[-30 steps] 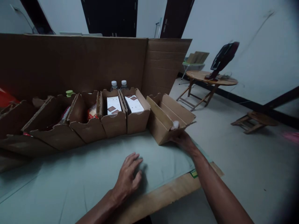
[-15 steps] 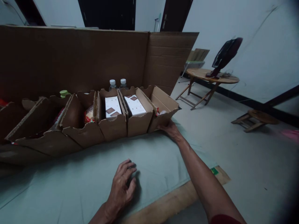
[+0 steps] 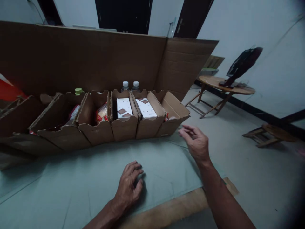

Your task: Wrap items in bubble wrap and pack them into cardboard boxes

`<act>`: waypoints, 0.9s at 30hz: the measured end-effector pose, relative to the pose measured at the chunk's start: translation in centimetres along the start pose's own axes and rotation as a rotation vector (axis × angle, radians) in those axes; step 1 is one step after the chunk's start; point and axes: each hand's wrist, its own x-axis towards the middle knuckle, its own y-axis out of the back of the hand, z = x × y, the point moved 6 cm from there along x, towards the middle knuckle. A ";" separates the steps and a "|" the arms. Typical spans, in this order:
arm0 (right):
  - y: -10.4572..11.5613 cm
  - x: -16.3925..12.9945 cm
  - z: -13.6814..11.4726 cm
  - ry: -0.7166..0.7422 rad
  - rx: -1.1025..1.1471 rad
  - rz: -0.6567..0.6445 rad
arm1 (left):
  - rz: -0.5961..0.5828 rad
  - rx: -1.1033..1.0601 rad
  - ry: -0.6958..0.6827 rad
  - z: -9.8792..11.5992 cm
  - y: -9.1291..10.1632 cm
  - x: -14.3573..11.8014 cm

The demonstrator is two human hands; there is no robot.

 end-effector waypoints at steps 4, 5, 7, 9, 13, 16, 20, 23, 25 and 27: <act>-7.3 -1.0 -7.1 0.138 -0.177 -0.398 | 0.055 -0.015 0.018 -0.2 0.3 0.1; -8.9 -0.5 -7.9 0.146 -0.288 -0.441 | 0.077 -0.014 0.025 -0.3 0.5 0.2; -11.1 0.7 -8.6 0.146 -0.502 -0.456 | 0.135 -0.008 0.040 -0.6 1.1 0.4; -11.9 1.4 -8.9 0.152 -0.606 -0.437 | 0.209 -0.012 0.065 -1.0 2.0 0.6; -9.6 -1.4 -9.7 0.190 -0.613 -0.438 | 0.324 -0.086 0.201 -2.1 4.0 1.2; -5.1 -6.2 -10.8 0.217 -0.537 -0.473 | 0.397 -0.127 0.279 -2.6 5.5 1.4; 3.1 -13.0 -11.3 0.243 -0.406 -0.494 | 0.467 -0.143 0.225 -2.0 7.0 1.5; 9.8 -17.3 -8.9 0.180 -0.359 -0.335 | 0.413 -0.190 0.183 -0.6 6.9 1.8; 13.5 -20.0 -6.1 0.043 -0.339 -0.093 | 0.342 -0.240 0.169 0.8 6.3 2.5; 15.2 -22.6 -3.1 -0.109 -0.312 0.091 | 0.247 -0.306 0.173 2.1 5.1 3.4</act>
